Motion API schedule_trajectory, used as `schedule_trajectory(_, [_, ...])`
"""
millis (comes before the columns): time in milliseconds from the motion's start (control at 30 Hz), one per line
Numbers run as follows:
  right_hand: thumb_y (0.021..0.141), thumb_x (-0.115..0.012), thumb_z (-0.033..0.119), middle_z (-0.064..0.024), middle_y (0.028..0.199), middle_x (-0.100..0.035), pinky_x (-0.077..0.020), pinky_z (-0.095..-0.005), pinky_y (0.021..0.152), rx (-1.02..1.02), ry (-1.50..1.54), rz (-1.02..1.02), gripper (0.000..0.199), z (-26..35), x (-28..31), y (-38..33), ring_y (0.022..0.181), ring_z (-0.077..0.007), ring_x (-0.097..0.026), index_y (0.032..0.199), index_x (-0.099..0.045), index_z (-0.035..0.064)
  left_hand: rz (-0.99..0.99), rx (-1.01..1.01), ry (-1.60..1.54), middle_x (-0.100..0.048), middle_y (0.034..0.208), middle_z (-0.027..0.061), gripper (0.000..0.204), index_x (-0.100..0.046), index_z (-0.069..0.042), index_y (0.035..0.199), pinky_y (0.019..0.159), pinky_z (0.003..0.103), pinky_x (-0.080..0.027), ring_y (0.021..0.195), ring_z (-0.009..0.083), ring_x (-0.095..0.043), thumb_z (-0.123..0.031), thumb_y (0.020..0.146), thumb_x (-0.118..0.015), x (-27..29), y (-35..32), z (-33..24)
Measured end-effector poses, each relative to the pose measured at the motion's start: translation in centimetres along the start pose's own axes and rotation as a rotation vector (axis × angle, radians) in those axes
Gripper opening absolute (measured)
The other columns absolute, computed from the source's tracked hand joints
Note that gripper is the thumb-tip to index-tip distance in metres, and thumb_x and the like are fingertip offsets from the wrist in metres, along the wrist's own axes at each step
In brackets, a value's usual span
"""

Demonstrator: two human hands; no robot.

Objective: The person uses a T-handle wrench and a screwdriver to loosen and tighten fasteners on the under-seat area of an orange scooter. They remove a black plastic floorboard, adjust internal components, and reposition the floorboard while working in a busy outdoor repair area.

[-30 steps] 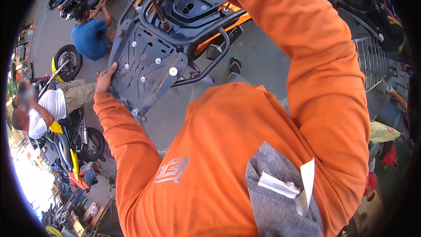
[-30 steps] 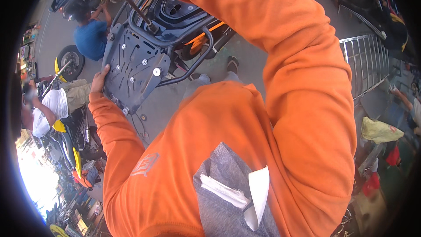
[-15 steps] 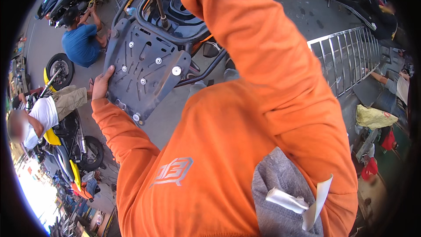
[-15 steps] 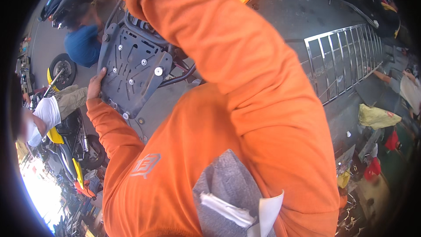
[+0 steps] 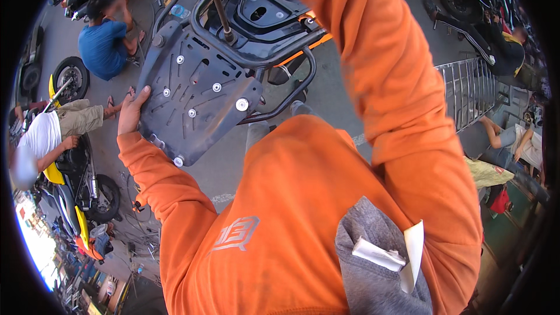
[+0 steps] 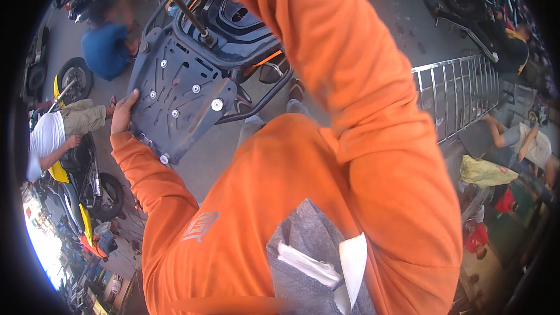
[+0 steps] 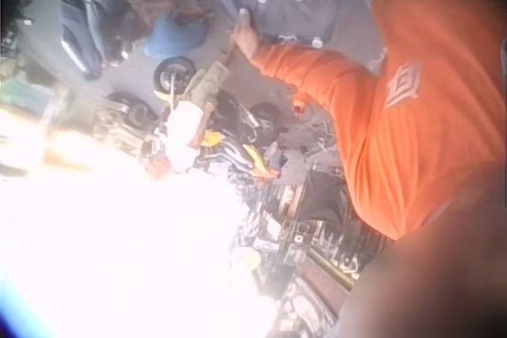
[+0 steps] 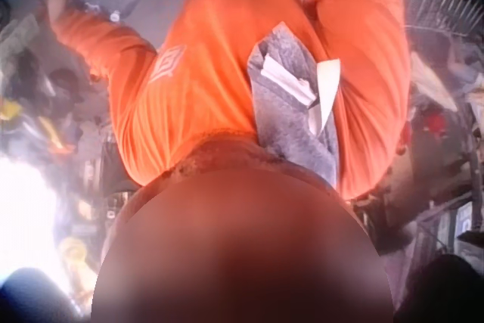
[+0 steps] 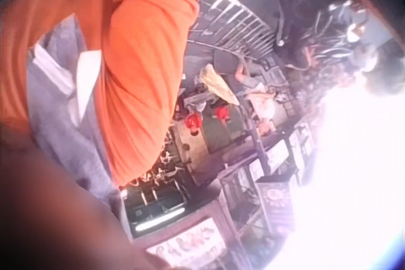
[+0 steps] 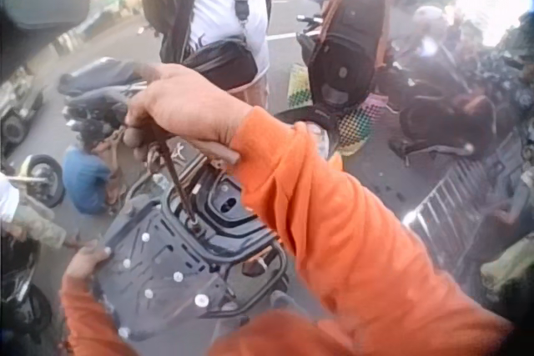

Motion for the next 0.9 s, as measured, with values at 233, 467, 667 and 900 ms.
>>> schedule_trajectory(233, [0.09,-0.051,0.006,-0.0111,0.075,-0.066,-0.048,-0.0311,0.055,0.326,0.33,-0.416,0.024,-2.2,-4.2,0.7,0.062,-0.0198,-0.062,0.102,-0.069,-0.0019,-0.032,0.049,0.081,-0.069,0.106,0.0157,0.079,-0.058,0.016,0.124,0.079,0.027,-0.053,0.088,0.0196,-0.068,-0.05,0.085,-0.075,1.0,0.6,0.9])
schedule_trajectory(467, [0.101,-0.049,0.052,-0.0304,0.151,-0.038,-0.0292,-0.0494,0.115,0.604,-0.687,0.102,0.067,-0.9,1.6,-2.7,0.144,-0.0423,-0.03,0.151,-0.038,0.0073,-0.138,0.016,0.267,-0.066,0.114,0.0232,0.093,-0.06,0.02,0.12,0.094,0.03,-0.048,0.109,0.0281,-0.063,-0.063,0.078,-0.075,3.0,3.0,3.0])
schedule_trajectory(667, [0.086,-0.052,0.078,-0.0333,0.162,0.005,0.0034,-0.0575,0.12,0.242,-1.114,0.545,0.112,2.8,2.9,-4.5,0.148,-0.048,0.019,0.161,0.004,0.0163,-0.13,-0.007,0.21,-0.069,0.106,0.018,0.082,-0.064,0.016,0.117,0.09,0.028,-0.047,0.096,0.0229,-0.066,-0.057,0.081,-0.075,2.3,2.1,2.2])
schedule_trajectory(900, [0.094,-0.047,0.068,-0.0114,0.104,-0.055,-0.0302,-0.0419,0.091,0.738,-1.359,0.449,0.065,5.0,4.1,-2.9,0.103,-0.0287,-0.053,0.125,-0.063,0.0124,-0.097,-0.013,0.191,-0.071,0.096,0.0135,0.069,-0.07,0.012,0.106,0.081,0.029,-0.05,0.087,0.0192,-0.067,-0.054,0.084,-0.074,1.2,1.1,1.1])
Point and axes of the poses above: each hand's wrist, its own y-axis towards the middle knuckle, its own x-axis out of the back of the hand, z = x × y, the point moved 3 cm from there along y, towards the middle knuckle
